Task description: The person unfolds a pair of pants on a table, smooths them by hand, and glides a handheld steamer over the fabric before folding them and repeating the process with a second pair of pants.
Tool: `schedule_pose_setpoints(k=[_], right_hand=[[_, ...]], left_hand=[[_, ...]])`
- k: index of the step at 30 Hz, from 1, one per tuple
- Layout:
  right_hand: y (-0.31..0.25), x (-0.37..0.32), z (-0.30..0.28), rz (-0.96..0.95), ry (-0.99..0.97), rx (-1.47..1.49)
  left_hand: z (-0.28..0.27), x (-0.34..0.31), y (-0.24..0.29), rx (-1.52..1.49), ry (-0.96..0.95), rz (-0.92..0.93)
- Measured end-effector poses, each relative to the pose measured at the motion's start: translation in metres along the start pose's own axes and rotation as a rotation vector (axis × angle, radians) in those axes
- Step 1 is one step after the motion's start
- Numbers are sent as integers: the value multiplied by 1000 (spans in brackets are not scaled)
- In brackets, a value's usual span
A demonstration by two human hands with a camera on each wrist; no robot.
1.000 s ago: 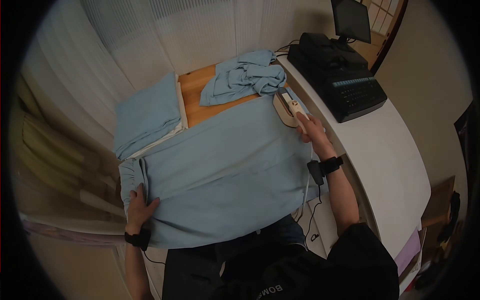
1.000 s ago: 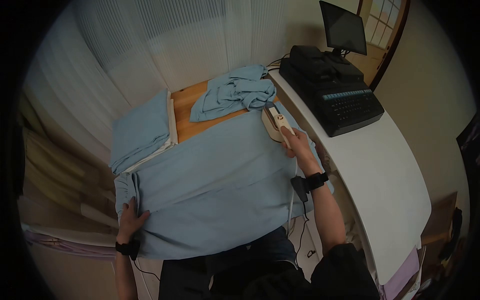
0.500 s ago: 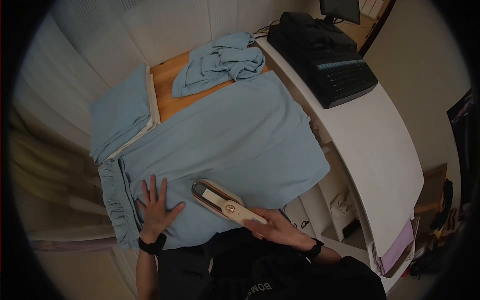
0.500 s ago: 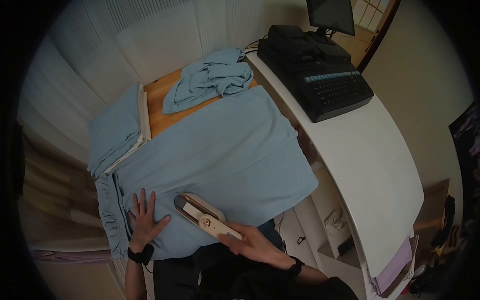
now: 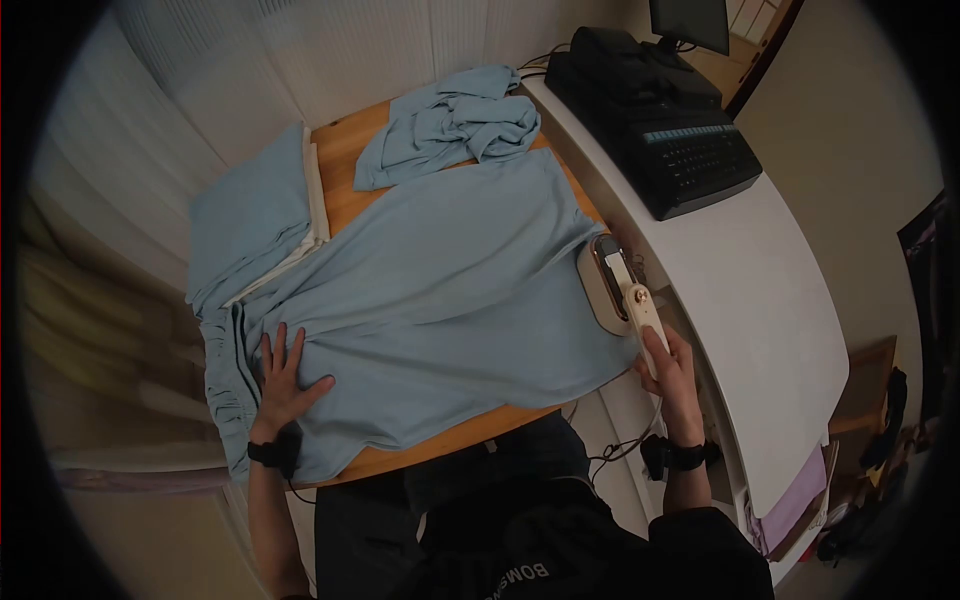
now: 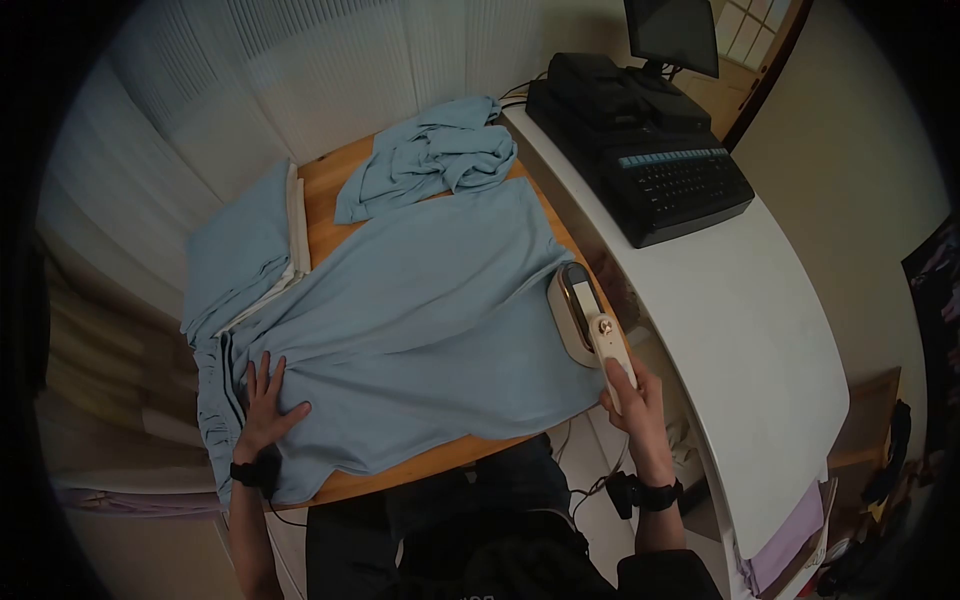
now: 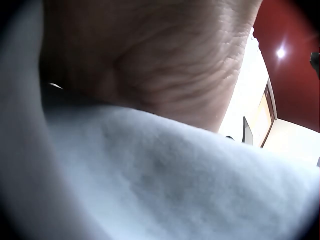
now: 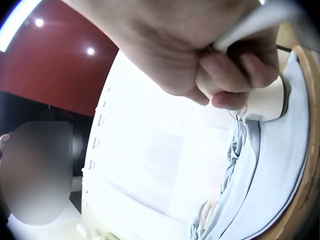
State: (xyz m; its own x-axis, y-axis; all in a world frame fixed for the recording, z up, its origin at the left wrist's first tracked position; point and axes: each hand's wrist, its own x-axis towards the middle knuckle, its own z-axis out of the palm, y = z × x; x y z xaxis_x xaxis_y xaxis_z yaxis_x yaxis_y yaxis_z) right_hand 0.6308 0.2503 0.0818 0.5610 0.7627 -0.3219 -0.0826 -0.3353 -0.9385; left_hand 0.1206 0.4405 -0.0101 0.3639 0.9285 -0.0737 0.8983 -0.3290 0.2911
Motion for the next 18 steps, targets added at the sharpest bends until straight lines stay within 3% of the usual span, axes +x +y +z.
schedule_pose_setpoints(k=[5, 10, 13, 16, 17, 18], right_hand=[[-2, -31, -13, -61, 48, -49], [18, -65, -11, 85, -282, 2], [31, -63, -12, 143, -332, 10], [21, -57, -24, 123, -183, 9], [17, -59, -25, 102, 7, -69], [9, -59, -38, 64, -14, -119]], left_hand=[[6, -2, 1, 20, 38, -6], [6, -11, 30, 42, 24, -97], [0, -15, 46, 71, -72, -160], [6, -22, 51, 70, -59, -145], [10, -25, 53, 67, -39, -178], [13, -26, 56, 67, -37, -161]])
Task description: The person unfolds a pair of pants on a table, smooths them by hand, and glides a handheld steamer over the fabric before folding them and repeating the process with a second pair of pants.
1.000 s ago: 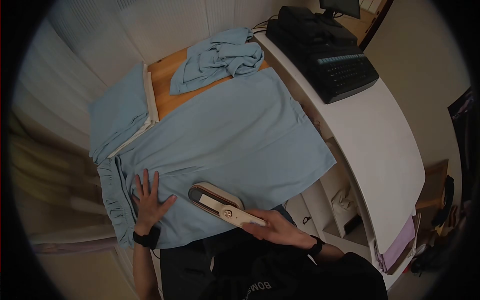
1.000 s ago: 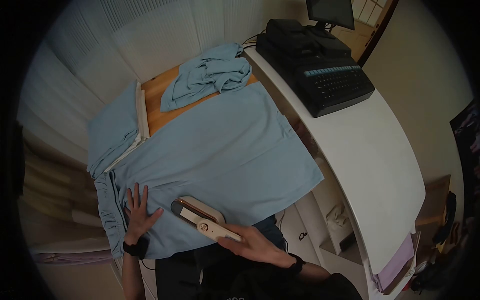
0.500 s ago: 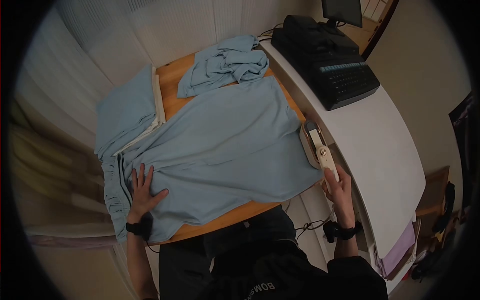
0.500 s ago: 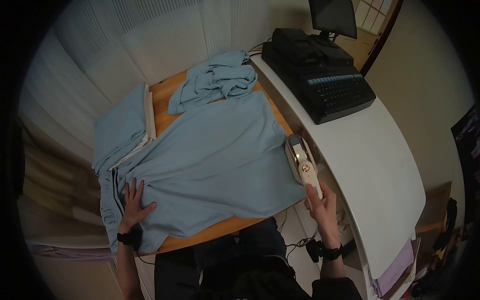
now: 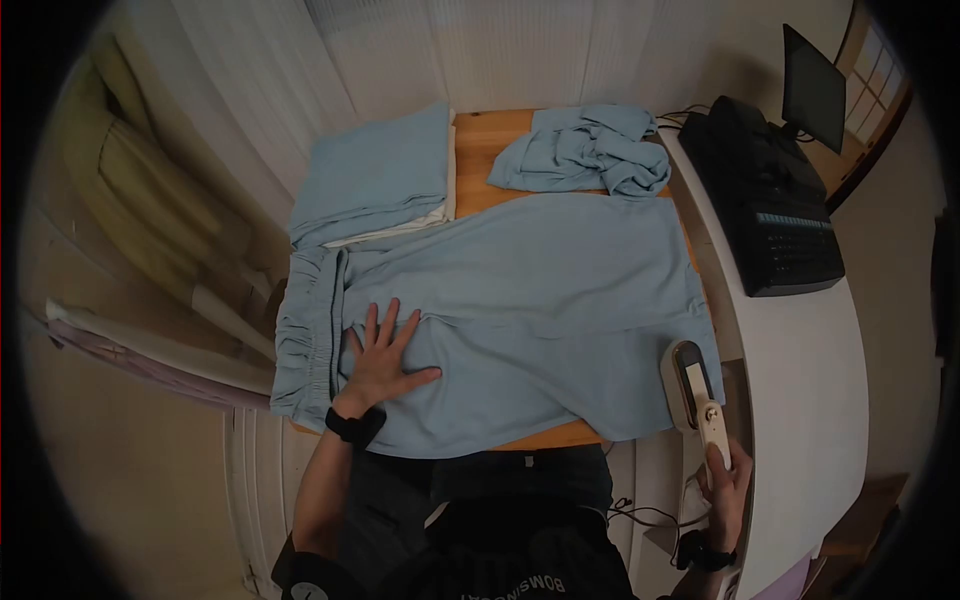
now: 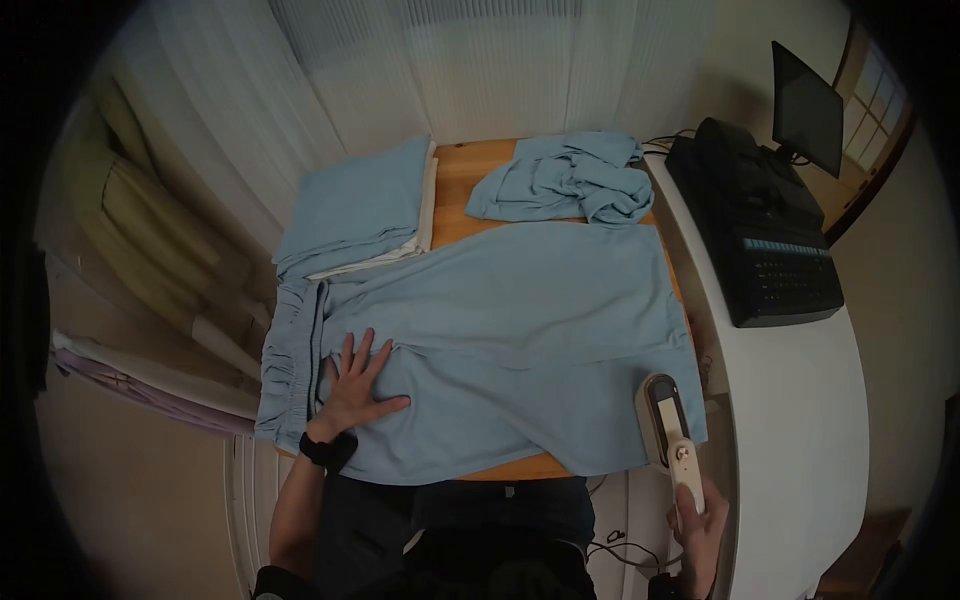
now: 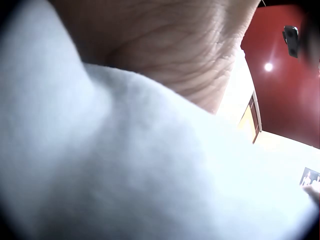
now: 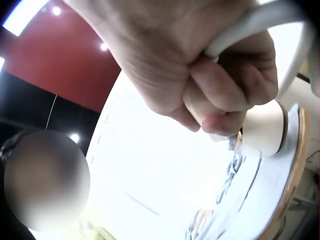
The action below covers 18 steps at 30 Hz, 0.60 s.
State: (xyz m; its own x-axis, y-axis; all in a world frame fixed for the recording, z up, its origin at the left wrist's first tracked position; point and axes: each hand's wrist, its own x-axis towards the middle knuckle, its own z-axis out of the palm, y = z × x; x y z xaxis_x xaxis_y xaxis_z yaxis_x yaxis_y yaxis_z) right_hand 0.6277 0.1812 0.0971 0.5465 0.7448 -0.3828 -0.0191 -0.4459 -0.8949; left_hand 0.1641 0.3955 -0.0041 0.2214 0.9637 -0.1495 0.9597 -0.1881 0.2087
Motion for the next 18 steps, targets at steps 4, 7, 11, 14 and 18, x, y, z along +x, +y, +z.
schedule_pose_setpoints(k=[4, 7, 11, 14, 18], right_hand=[[95, 27, -174, -161, 92, 12], [109, 55, -240, -273, 246, 95], [86, 50, -244, -475, 412, -241], [63, 48, -250, -629, 522, -503], [42, 36, -246, -389, 507, -190]], left_hand=[[4, -8, 16, -15, -8, -2], [5, -8, 27, -32, -19, 10], [6, -6, 47, -62, -8, 22], [10, -4, 63, -65, 21, 12], [-8, -9, 68, -131, 69, 74]])
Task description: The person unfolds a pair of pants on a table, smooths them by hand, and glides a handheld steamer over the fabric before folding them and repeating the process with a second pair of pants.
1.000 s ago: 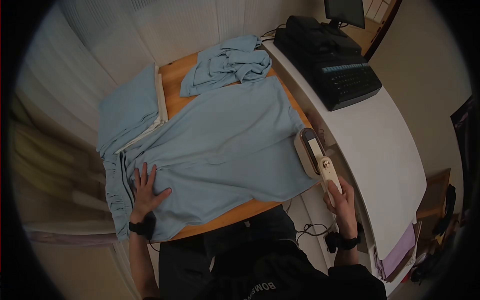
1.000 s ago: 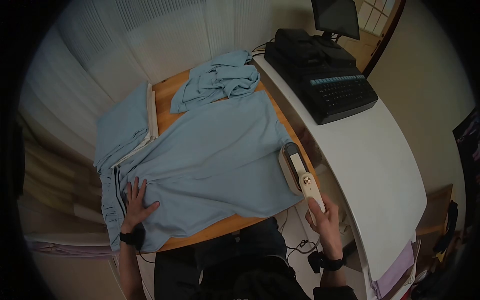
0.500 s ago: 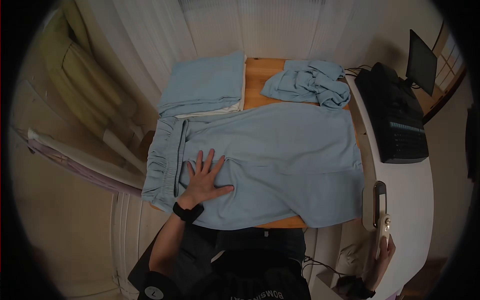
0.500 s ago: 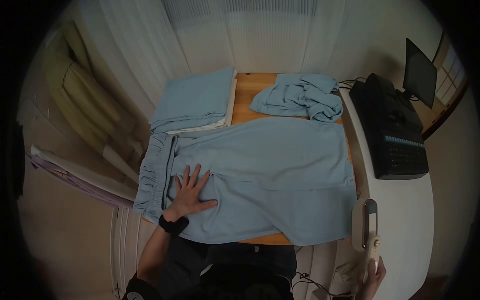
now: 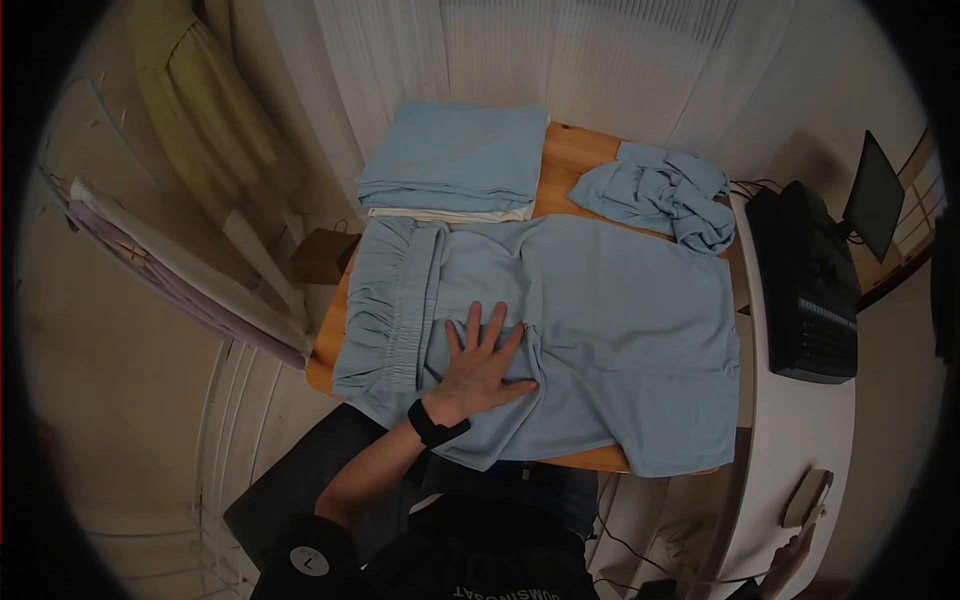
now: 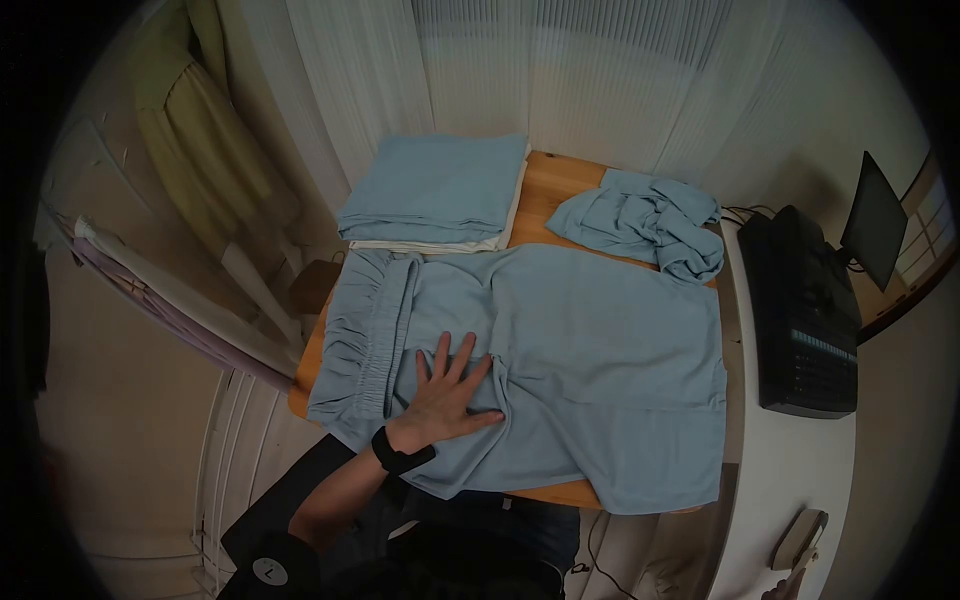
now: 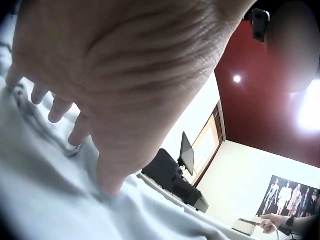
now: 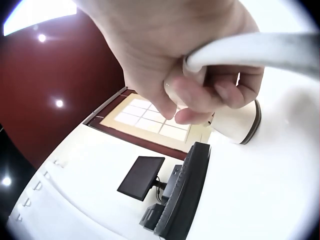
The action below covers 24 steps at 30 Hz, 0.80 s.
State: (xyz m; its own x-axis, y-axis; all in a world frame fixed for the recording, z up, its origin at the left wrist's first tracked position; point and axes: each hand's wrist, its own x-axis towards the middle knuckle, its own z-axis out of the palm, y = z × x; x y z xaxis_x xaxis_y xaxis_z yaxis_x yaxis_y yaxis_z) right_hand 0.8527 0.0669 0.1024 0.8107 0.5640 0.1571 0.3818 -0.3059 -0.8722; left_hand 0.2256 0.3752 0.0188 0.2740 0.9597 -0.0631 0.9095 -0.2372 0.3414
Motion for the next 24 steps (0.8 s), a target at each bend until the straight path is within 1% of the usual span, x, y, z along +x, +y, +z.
schedule_pose_setpoints(k=[2, 3, 5, 6, 7, 8, 9, 10, 11, 12, 13, 14, 15, 16, 17, 18, 19, 20, 21, 22, 23, 24], right_hand=[[2, 5, 5, 215, 8, 167], [20, 10, 2, 211, 0, 172], [37, 13, -3, 36, -13, 10], [43, 16, -3, -54, -19, -68], [46, 23, -1, -148, -27, -145], [31, 41, 17, -243, -33, -221], [33, 57, 19, -332, -37, -298], [-9, 37, 54, -415, -39, -379], [-80, 18, 114, -496, -38, -463], [-121, 5, 149, -575, -33, -545], [-113, 1, 142, -652, -27, -628], [-135, -16, 175, -657, -326, -596], [-155, -35, 216, -655, -626, -550], [-164, -47, 251, -813, -727, -586], [-166, -54, 282, -982, -829, -616], [-161, -56, 306, -1053, -807, -653], [-157, -58, 328, -1124, -785, -687], [-156, -56, 346, -1139, -788, -677], [-155, -53, 362, -1195, -760, -626], [-152, -50, 373, -1245, -731, -577], [-147, -44, 383, -1252, -730, -573], [-140, -35, 389, -1231, -790, -646]], left_hand=[[-9, 2, -3, -29, -80, 52], [-10, 3, -5, -26, -75, 45], [-25, -7, -12, 55, 215, 95], [-33, -15, -16, 58, 212, 93], [-42, -23, -20, 100, 258, -20], [-49, -29, -25, 141, 304, -134], [-54, -36, -30, 145, 300, -132], [-55, -45, -33, 181, 245, -256], [-54, -53, -37, 216, 189, -374], [-53, -58, -42, 221, 183, -358], [-51, -63, -50, 176, 204, -400], [-50, -65, -60, 132, 225, -441], [-52, -67, -79, 137, 222, -425], [-53, -69, -102, 42, 291, -383], [-65, -68, -106, -54, 366, -347], [-85, -71, -106, -168, 306, -485], [-94, -76, -119, -164, 318, -494], [-103, -86, -139, -372, 379, -434], [-115, -90, -145, -580, 438, -364], [-128, -94, -143, -825, 488, -336], [-139, -98, -144, -824, 496, -337], [-149, -103, -150, -947, 569, -350]])
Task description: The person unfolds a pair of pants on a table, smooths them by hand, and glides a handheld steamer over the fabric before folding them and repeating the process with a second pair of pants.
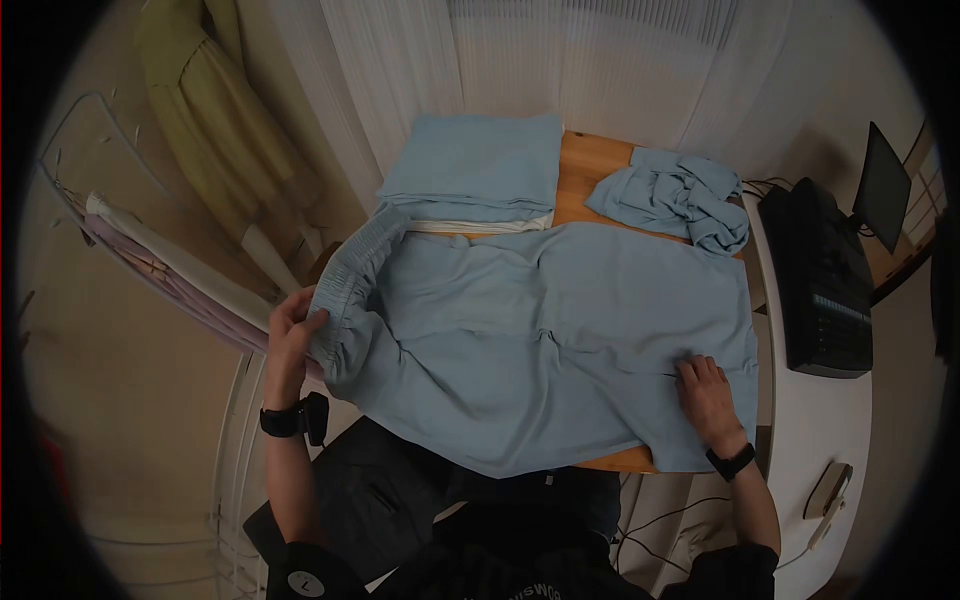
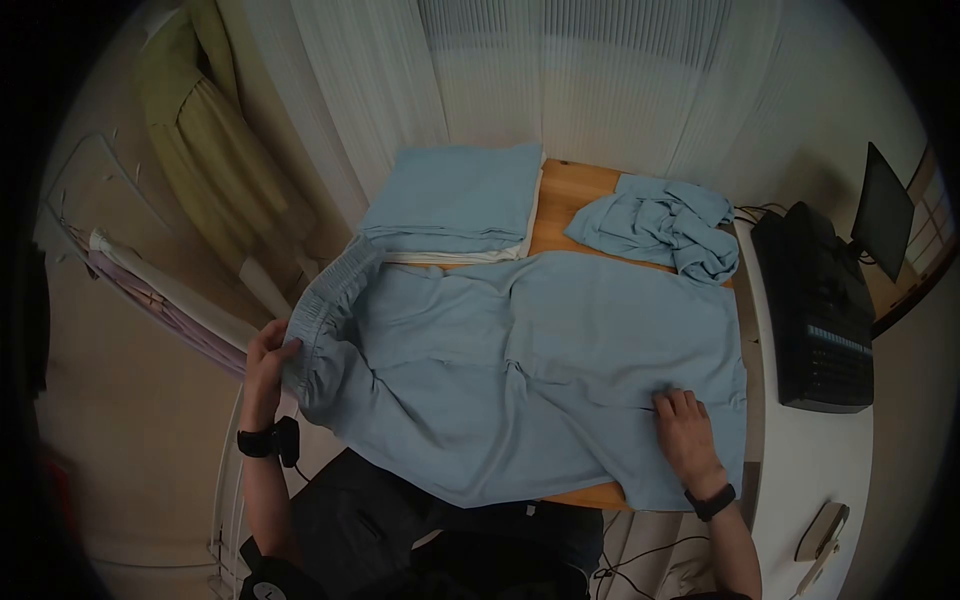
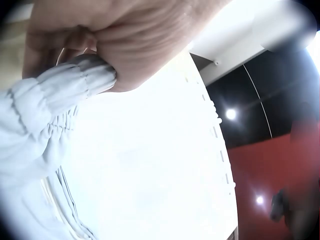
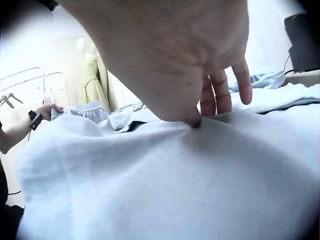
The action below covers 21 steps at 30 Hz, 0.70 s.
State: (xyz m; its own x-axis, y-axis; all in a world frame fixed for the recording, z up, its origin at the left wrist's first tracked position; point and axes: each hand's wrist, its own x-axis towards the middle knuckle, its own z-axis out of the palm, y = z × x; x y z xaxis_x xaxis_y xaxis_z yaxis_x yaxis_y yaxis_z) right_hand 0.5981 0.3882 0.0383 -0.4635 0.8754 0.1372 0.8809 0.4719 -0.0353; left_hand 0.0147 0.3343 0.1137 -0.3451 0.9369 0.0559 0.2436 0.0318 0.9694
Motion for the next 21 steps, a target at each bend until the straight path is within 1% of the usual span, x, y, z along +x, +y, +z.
schedule_pose_setpoints(k=[1, 2, 3, 5, 6, 7, 8, 9, 10, 11, 13, 14, 15, 16, 17, 18, 20, 21], right_hand=[[9, 0, 4, 13, -89, -13], [14, -2, 4, 17, -87, -11], [20, -5, 4, 18, -53, -29], [40, -17, 3, 26, -22, -40], [58, -30, 2, 80, -16, -85], [72, -42, 1, 131, -12, -133], [81, -51, 0, 133, -15, -138], [90, -60, -2, 178, -70, -180], [96, -65, -3, 225, -124, -222], [99, -63, -6, 232, -131, -227], [107, -44, -16, 199, -236, -61], [99, -25, -25, 197, -222, -52], [88, 0, -34, 191, -205, -42], [85, 22, -34, 154, -152, -36], [88, 44, -29, 113, -94, -31], [95, 67, -17, 85, -83, -67], [101, 111, -2, 61, -61, -108], [95, 132, 0, 76, -116, -139]], left_hand=[[-12, 3, 1, -127, 54, -20], [-26, 8, -7, -174, 96, -40], [-36, 9, -14, -172, 94, -34], [-58, 11, -29, -359, 62, -119], [-69, 9, -47, -408, 122, -150], [-77, 7, -63, -407, 117, -155], [-83, 4, -79, -365, 43, -234], [-80, 1, -84, -326, -31, -311], [-71, -4, -90, -277, -5, -400], [-68, -2, -93, -280, -15, -406], [-65, 3, -101, -144, -225, -375], [-70, 12, -114, -144, -229, -377], [-81, 29, -135, -164, -239, -494], [-87, 42, -143, -183, -247, -609], [-67, 42, -109, -285, -185, -636], [-70, 55, -114, -288, -181, -628], [-76, 88, -132, -536, -222, -824], [-62, 97, -118, -535, -224, -815]])
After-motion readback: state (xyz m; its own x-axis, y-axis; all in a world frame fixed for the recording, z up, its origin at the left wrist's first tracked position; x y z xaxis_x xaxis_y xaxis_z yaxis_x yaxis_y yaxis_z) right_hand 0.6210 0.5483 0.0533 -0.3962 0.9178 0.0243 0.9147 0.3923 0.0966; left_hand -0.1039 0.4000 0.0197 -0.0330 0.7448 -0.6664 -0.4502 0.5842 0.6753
